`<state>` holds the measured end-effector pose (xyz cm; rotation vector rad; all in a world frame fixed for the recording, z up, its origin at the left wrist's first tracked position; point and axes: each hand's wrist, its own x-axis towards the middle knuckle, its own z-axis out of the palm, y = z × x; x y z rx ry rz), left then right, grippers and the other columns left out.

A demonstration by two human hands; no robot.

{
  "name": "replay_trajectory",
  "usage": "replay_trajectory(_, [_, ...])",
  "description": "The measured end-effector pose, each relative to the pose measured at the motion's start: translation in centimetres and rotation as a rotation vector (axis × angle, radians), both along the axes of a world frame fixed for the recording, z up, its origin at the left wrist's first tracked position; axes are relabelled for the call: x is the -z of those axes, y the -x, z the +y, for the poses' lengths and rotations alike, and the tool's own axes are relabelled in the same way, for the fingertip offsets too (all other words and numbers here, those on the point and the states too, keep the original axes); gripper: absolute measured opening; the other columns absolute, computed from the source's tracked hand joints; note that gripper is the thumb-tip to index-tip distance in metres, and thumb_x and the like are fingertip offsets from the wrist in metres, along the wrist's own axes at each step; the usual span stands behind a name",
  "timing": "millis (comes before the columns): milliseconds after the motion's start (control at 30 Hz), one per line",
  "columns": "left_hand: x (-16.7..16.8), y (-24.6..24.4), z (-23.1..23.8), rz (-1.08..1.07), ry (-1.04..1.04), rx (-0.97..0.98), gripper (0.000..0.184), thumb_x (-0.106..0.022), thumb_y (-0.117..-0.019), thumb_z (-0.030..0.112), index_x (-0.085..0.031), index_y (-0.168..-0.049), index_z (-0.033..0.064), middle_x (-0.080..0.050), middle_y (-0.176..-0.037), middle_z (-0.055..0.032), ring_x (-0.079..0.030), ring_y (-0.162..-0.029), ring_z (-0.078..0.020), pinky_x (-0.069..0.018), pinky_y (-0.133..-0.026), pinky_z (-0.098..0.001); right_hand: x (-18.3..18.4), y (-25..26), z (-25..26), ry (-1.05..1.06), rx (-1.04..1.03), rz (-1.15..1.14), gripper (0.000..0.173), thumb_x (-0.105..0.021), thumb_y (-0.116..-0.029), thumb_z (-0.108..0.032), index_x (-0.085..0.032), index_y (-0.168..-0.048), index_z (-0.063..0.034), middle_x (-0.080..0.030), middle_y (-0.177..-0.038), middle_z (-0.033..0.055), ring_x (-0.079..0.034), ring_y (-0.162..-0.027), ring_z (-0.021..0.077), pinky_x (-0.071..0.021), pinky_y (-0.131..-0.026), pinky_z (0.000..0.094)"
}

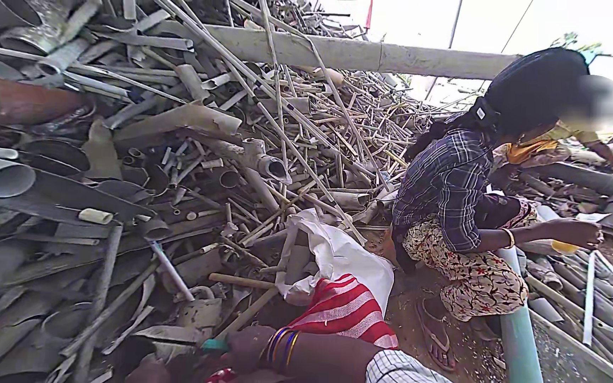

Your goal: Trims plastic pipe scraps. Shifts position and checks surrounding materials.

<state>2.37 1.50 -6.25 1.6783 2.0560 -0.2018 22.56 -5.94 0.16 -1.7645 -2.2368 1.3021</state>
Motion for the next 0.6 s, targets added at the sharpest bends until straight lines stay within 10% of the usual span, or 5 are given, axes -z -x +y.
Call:
replay_trajectory(233, [-1.0, 0.8, 1.8, -0.136, -0.033, -0.185, 0.048, -0.049, -0.1063, 0.024, -0.051, -0.139, -0.0107, -0.056, -0.141, -0.0305, -0.052, -0.137, -0.0401, -0.0393, -0.114, -0.0545, -6.7, 1.8, 2.4, -0.264, 0.003, 0.072, 0.045, -0.044, -0.1109, -0.027, -0.045, -0.147, -0.0011, -0.067, -0.118, 0.0259, -0.067, -0.109, 0.0417, -0.0522, -0.092, 0.0587])
replay_trajectory(467, [0.3, 0.3, 4.2, -0.211, -0.039, -0.041, 0.052, -0.058, -0.1048, 0.017, -0.043, -0.150, -0.0057, -0.055, -0.141, -0.0333, -0.052, -0.135, -0.0458, -0.0372, -0.114, -0.0594, 2.1, 2.3, 5.0, 0.054, 0.025, -0.116, 0.049, -0.060, -0.0993, -0.019, -0.047, -0.140, 0.0040, -0.063, -0.125, 0.0279, -0.065, -0.115, 0.0432, -0.0533, -0.091, 0.0619])
replay_trajectory(600, [-0.3, 0.8, 5.3, -0.240, -0.049, -0.100, 0.050, -0.055, -0.1056, 0.016, -0.044, -0.150, -0.0042, -0.055, -0.142, -0.0318, -0.052, -0.136, -0.0454, -0.0370, -0.114, -0.0600, 0.8, 3.1, 7.0, 0.024, 0.219, 0.015, 0.047, -0.041, -0.1112, -0.030, -0.041, -0.147, -0.0002, -0.065, -0.126, 0.0257, -0.066, -0.116, 0.0400, -0.0517, -0.097, 0.0576])
